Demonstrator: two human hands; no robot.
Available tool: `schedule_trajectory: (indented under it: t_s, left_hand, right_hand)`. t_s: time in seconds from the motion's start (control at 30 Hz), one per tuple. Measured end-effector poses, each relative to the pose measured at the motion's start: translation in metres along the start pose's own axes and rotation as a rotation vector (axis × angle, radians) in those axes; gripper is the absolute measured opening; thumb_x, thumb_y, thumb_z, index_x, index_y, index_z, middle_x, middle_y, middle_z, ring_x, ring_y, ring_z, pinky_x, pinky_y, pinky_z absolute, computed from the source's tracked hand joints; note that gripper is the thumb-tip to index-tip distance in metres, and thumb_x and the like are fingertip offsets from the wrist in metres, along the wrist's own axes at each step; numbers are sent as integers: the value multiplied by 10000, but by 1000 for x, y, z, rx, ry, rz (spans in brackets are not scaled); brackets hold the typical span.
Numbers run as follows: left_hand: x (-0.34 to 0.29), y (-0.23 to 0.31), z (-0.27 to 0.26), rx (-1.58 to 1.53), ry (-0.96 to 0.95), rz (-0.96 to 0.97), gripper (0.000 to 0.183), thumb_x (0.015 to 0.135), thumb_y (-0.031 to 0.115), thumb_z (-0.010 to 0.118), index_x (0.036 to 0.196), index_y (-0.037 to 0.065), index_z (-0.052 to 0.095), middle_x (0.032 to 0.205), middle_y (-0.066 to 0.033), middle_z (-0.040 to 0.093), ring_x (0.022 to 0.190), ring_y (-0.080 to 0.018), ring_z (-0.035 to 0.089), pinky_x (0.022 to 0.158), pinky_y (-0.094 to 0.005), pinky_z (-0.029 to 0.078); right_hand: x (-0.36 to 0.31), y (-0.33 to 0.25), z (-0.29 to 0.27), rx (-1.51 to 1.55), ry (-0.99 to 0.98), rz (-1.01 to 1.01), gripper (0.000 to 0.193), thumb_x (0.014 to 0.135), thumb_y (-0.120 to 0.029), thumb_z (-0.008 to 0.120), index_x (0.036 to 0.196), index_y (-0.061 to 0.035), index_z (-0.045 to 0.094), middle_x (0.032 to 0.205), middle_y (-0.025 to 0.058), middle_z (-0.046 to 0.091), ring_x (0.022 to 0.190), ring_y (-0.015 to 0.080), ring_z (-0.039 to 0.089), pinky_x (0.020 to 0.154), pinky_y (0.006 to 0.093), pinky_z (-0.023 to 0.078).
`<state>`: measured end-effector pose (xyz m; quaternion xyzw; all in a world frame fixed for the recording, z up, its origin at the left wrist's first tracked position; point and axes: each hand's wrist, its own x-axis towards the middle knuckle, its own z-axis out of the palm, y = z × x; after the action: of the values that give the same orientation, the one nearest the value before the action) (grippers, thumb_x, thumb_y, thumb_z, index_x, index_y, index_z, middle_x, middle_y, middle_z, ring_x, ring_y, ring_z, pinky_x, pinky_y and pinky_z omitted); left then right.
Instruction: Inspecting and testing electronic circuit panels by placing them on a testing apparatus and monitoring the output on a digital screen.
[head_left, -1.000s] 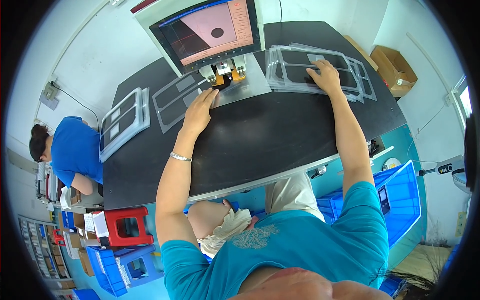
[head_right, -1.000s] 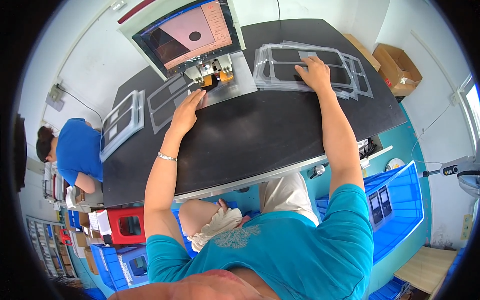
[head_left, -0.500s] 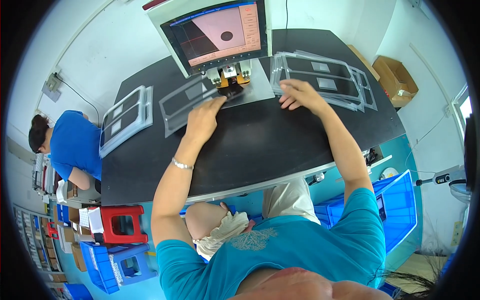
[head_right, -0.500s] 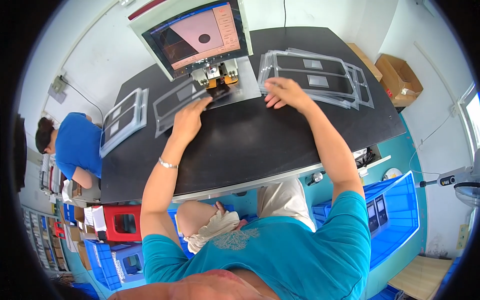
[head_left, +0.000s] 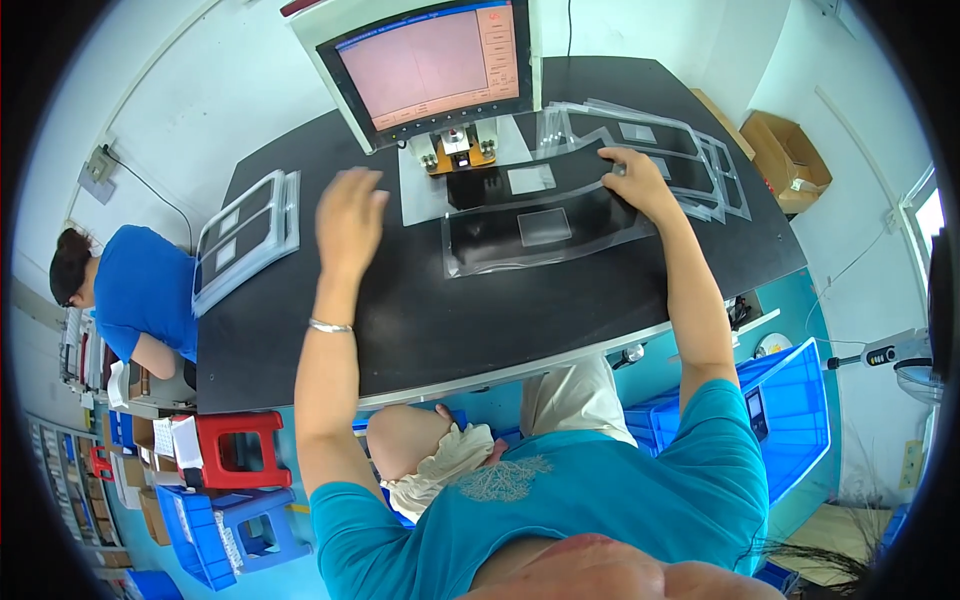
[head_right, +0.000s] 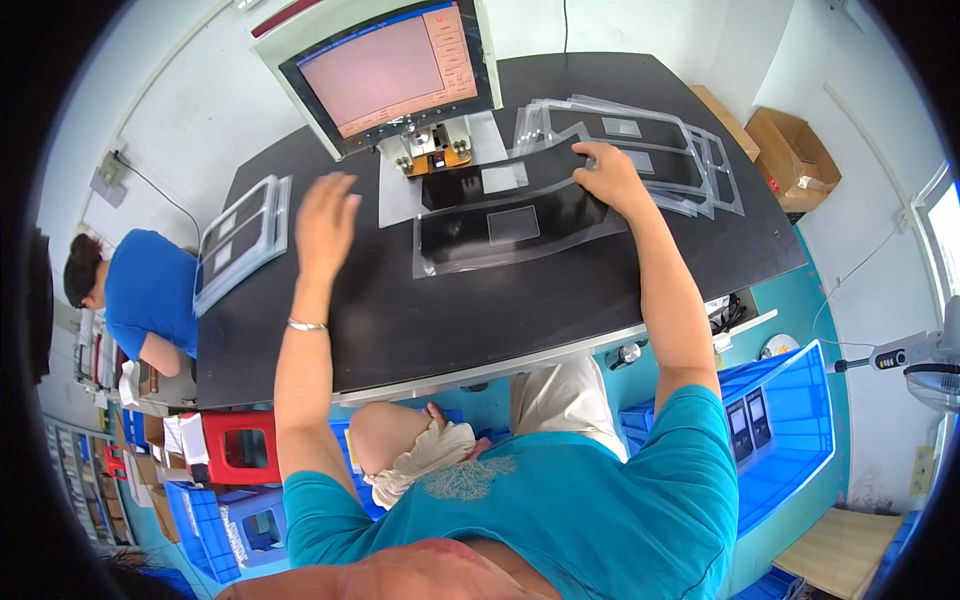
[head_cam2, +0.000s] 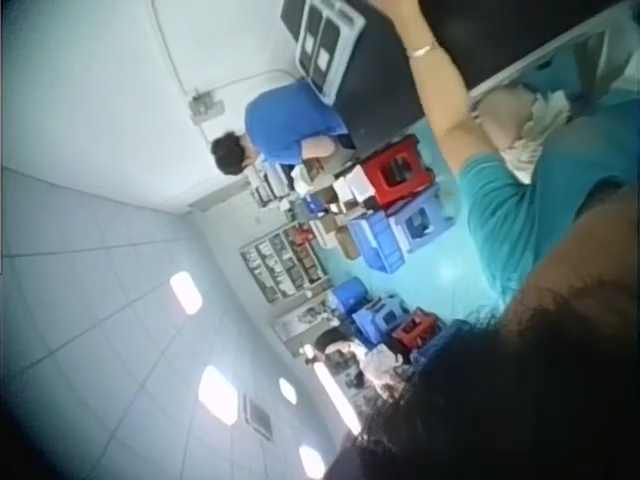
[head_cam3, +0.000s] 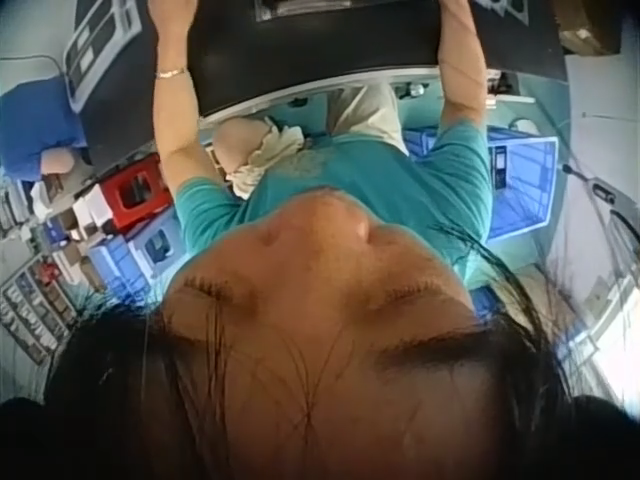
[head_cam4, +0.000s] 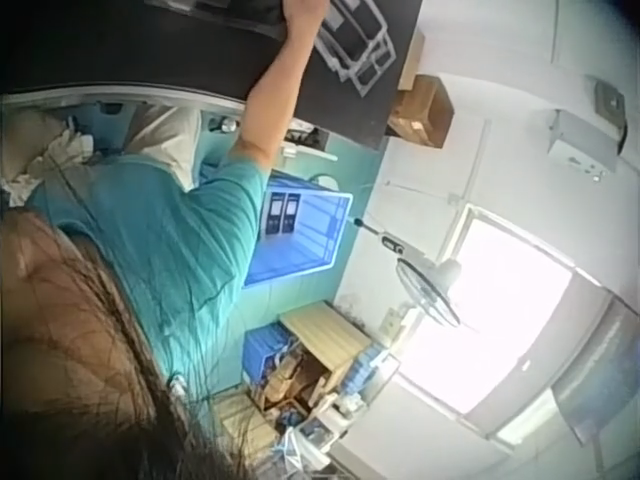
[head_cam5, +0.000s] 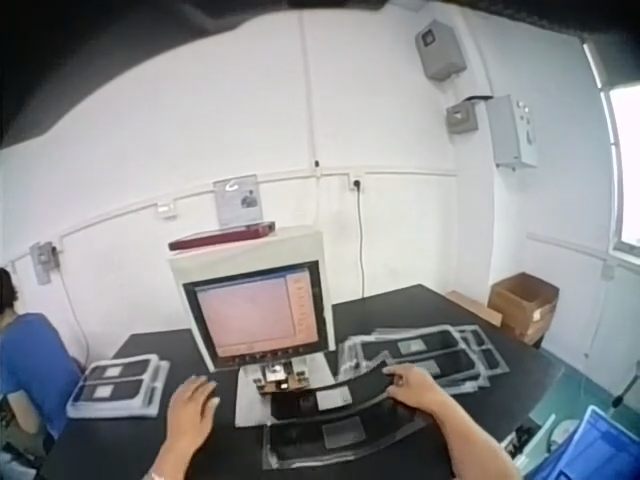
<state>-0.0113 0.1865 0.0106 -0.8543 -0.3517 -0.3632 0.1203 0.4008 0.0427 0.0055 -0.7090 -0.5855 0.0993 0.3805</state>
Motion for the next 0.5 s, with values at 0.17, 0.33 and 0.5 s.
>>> schedule_trajectory:
  t_s: [0.17,0.33,0.5]
  left_hand:
    - [-47,-131,6,661,14,-489,571,943,514,558,1407,184,515,1474,-180,444,1371,-393,402,1092,-564,342]
    - [-71,-164,1,648,-225,-783,562,937,498,560,1408,195,511,1453,-161,477,1360,-384,421,1060,-556,385]
    - [-63,-164,-8,566,-276,-786,511,935,487,550,1349,188,561,1329,-131,575,1278,-361,496,956,-539,465]
  right_hand:
    - [4,7,1,-18,24,-2,491,748,-142,649,1221,-8,658,1216,184,670,1103,313,641,972,368,480]
    - [1,1,-6,-22,-19,55,499,767,-120,643,1247,15,630,1242,193,655,1169,308,611,1012,351,448]
    - [0,4,-9,-52,-10,39,498,774,-128,640,1256,-2,632,1241,184,658,1139,306,621,990,353,458]
